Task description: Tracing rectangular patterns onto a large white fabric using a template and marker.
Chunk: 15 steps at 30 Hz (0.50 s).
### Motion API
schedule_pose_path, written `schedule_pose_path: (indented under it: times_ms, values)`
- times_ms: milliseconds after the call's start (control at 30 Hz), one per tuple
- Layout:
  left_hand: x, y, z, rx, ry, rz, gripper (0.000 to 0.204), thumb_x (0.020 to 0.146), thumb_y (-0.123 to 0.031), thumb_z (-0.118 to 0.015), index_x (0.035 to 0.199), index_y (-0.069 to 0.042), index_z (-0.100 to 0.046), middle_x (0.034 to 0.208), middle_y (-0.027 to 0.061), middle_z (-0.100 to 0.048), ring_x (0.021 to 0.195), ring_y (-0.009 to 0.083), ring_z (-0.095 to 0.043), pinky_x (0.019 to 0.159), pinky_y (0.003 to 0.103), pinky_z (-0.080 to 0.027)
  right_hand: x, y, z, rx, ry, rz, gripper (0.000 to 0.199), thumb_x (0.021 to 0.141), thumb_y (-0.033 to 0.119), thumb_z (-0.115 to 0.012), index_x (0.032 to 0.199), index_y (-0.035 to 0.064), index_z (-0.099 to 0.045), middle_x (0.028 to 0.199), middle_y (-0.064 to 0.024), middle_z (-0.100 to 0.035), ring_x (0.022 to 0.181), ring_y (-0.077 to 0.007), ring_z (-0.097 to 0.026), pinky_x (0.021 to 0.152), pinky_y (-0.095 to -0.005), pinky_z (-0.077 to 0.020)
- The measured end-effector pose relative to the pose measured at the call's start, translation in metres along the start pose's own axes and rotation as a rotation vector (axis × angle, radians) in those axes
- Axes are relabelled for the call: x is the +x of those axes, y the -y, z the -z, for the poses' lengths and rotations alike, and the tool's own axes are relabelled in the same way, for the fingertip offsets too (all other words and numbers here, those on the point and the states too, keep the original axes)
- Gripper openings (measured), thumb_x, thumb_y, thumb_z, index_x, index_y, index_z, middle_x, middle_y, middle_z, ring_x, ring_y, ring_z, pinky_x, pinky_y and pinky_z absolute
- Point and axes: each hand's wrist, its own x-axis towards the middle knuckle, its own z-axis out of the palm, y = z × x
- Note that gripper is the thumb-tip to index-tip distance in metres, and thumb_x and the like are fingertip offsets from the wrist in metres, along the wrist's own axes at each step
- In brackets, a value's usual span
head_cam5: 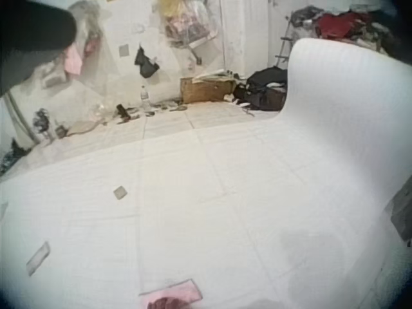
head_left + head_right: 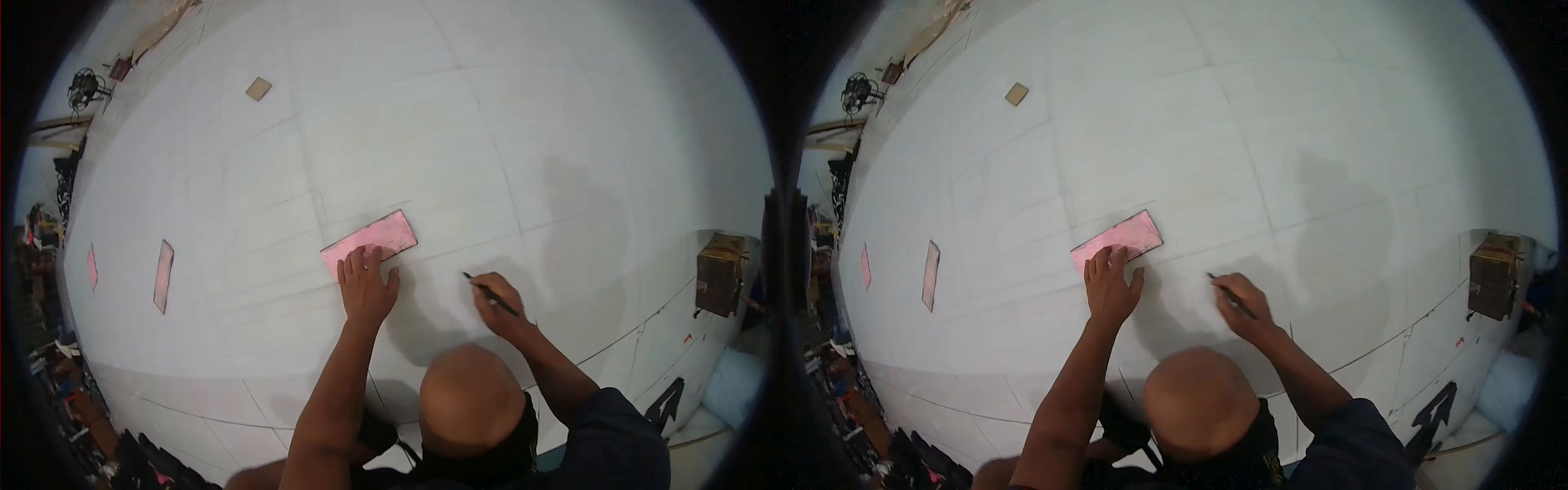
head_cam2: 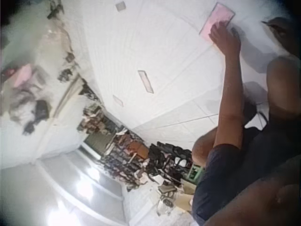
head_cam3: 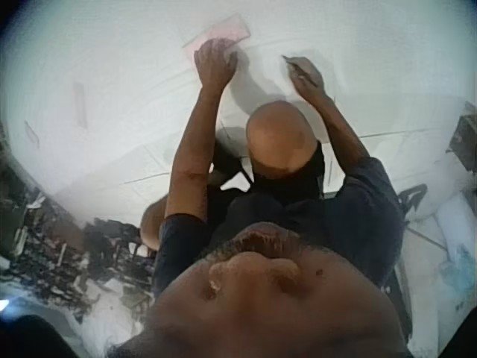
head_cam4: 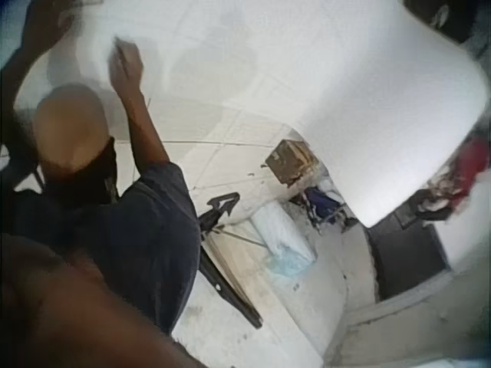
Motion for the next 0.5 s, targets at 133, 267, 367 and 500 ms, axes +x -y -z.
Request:
schedule_pose_path:
  times_ms: [133,267,367,500]
  values:
    - [-0.031,-0.014,0.018,-0.063,0.066,0.023,0.044,0.086,-0.033,-0.071,0.121,-0.007,-0.067,0.128,0.0184,-0.057,0.12,0.0361,-0.053,0.106,0.051,-0.039,-0.031,0.008,0.054,-0.014,-0.17,-0.213,0.021,0.099,0.012,-0.058,0.117,0.0016,-0.063,0.1,-0.0115,-0.067,0.082,-0.0173,-0.066,0.073,-0.0326,-0.0536]
    - [-0.055,-0.042,0.023,-0.237,0.339,0.18,0.04,0.087,-0.038,-0.067,0.114,-0.009,-0.069,0.114,0.0156,-0.066,0.105,0.0349,-0.064,0.091,0.051,-0.047,-0.028,0.052,0.086,-0.055,-0.376,-0.268,0.026,0.105,0.019,-0.051,0.124,0.0021,-0.059,0.105,-0.0118,-0.065,0.085,-0.018,-0.065,0.076,-0.0322,-0.0532]
    - [-0.059,-0.057,0.028,-0.278,0.43,0.088,0.043,0.088,-0.04,-0.065,0.117,-0.008,-0.069,0.114,0.0151,-0.065,0.106,0.0346,-0.063,0.091,0.053,-0.047,-0.03,0.079,0.113,-0.239,-0.427,-0.158,0.028,0.107,0.015,-0.047,0.129,0.0005,-0.057,0.115,-0.0134,-0.061,0.094,-0.0191,-0.064,0.082,-0.0329,-0.0557]
    - [-0.051,-0.048,0.018,-0.297,0.434,-0.003,0.042,0.086,-0.041,-0.067,0.115,-0.01,-0.07,0.112,0.0165,-0.066,0.107,0.0357,-0.064,0.092,0.053,-0.048,-0.048,0.115,0.158,-0.466,-0.625,-0.197,0.027,0.108,0.014,-0.047,0.129,-0.0004,-0.057,0.118,-0.014,-0.061,0.099,-0.0206,-0.064,0.083,-0.0331,-0.056]
